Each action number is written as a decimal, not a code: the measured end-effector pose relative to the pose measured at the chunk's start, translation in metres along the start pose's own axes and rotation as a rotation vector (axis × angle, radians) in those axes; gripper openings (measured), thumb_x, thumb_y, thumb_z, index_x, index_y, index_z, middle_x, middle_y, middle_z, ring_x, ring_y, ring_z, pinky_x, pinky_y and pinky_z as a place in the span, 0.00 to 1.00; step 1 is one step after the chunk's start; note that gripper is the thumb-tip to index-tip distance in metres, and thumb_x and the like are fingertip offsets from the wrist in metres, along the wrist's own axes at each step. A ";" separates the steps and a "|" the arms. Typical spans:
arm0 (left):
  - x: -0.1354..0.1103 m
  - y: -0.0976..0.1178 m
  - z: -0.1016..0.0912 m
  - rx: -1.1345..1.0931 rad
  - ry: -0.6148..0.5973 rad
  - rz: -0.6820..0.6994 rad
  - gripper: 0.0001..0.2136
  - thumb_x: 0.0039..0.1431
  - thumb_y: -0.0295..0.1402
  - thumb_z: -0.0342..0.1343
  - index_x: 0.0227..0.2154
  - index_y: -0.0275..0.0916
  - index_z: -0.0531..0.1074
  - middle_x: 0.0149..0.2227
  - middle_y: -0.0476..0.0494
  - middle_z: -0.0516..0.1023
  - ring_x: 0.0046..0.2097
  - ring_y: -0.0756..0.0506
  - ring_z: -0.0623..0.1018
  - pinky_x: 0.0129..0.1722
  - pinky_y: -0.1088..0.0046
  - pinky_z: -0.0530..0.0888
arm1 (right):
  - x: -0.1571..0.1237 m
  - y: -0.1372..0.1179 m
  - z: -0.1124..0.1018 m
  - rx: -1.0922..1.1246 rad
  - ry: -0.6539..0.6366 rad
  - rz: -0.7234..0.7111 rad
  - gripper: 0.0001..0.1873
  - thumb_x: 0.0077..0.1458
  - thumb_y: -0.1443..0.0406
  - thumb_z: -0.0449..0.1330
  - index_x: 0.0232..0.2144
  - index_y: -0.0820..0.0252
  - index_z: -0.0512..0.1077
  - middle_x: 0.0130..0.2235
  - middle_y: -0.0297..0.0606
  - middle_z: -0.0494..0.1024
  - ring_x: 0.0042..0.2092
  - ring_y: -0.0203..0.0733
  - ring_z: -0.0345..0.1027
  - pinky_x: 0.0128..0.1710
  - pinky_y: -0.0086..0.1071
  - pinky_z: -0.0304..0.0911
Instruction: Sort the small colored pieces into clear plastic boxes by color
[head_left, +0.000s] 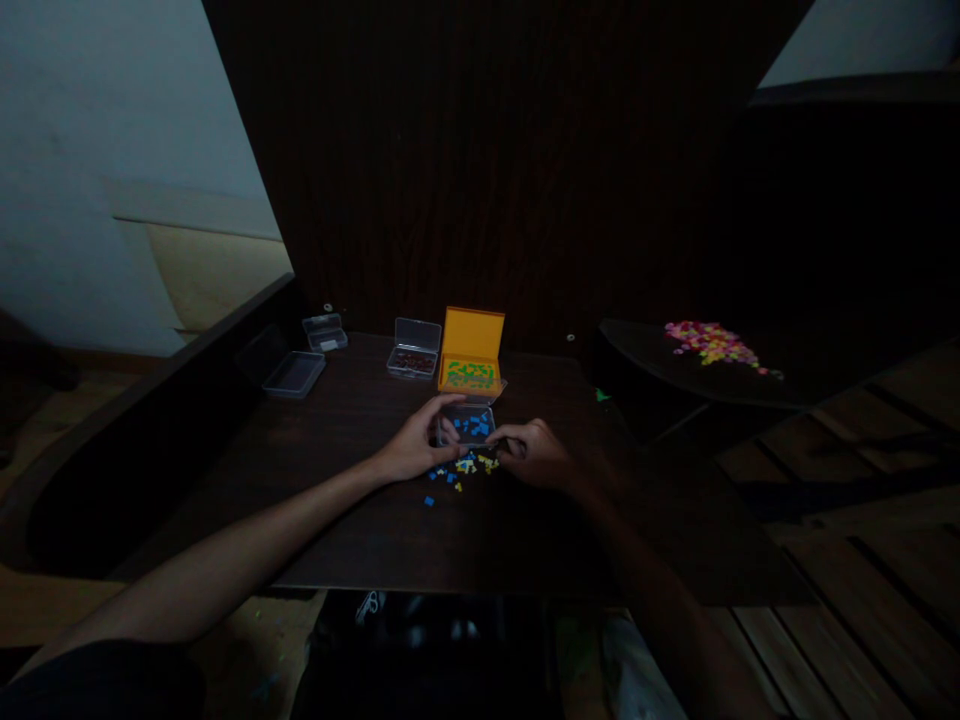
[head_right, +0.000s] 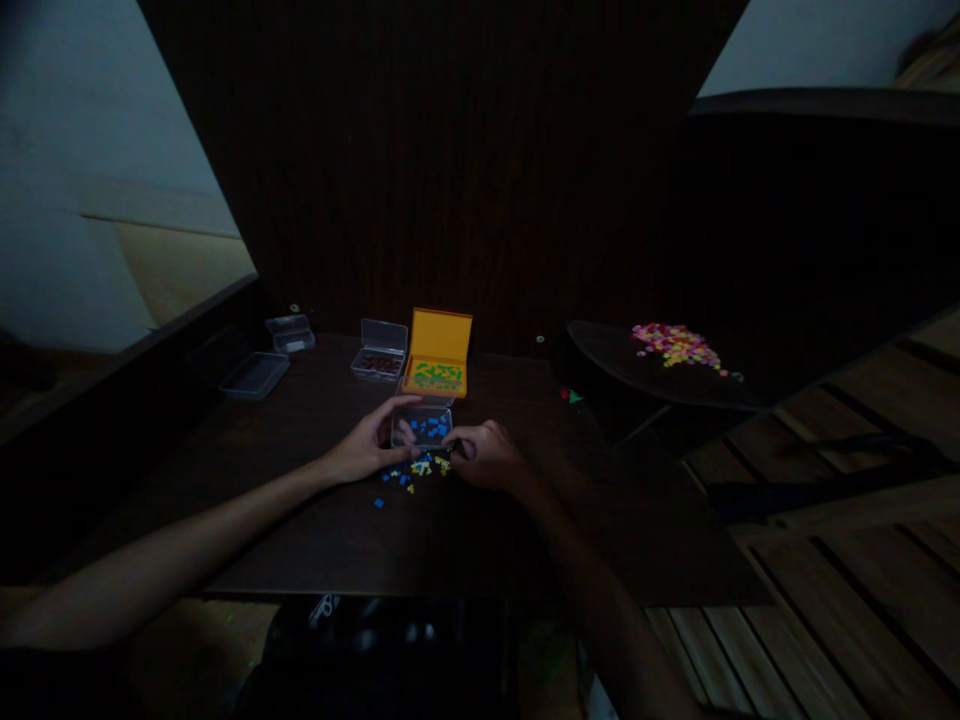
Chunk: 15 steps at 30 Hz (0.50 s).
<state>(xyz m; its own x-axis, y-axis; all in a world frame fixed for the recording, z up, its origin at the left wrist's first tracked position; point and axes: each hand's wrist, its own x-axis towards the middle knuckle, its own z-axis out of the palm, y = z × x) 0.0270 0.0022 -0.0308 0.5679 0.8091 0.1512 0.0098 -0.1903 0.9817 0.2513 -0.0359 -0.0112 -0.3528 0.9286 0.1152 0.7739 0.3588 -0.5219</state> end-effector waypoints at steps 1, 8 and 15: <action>0.000 0.000 0.000 0.002 0.001 -0.001 0.35 0.46 0.31 0.65 0.57 0.37 0.58 0.31 0.50 0.71 0.34 0.48 0.73 0.39 0.68 0.71 | 0.000 0.000 0.000 -0.002 0.000 0.005 0.12 0.46 0.69 0.59 0.34 0.60 0.78 0.16 0.24 0.64 0.18 0.28 0.52 0.26 0.26 0.50; 0.000 -0.001 0.000 0.005 -0.003 0.004 0.34 0.46 0.31 0.65 0.56 0.36 0.58 0.31 0.49 0.71 0.34 0.48 0.74 0.39 0.67 0.72 | 0.000 -0.002 0.000 0.013 -0.014 0.022 0.15 0.47 0.68 0.60 0.40 0.60 0.78 0.16 0.24 0.64 0.19 0.29 0.52 0.24 0.25 0.50; 0.000 -0.001 0.000 -0.002 -0.006 0.012 0.34 0.46 0.32 0.65 0.57 0.36 0.58 0.30 0.50 0.71 0.34 0.48 0.73 0.39 0.68 0.71 | 0.001 -0.002 -0.001 0.028 -0.004 0.014 0.15 0.48 0.67 0.61 0.41 0.61 0.77 0.16 0.23 0.62 0.19 0.28 0.52 0.26 0.25 0.50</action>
<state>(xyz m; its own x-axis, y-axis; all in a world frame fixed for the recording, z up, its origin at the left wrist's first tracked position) 0.0272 0.0025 -0.0315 0.5727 0.8036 0.1618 0.0018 -0.1986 0.9801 0.2496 -0.0358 -0.0092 -0.3439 0.9332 0.1043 0.7639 0.3426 -0.5468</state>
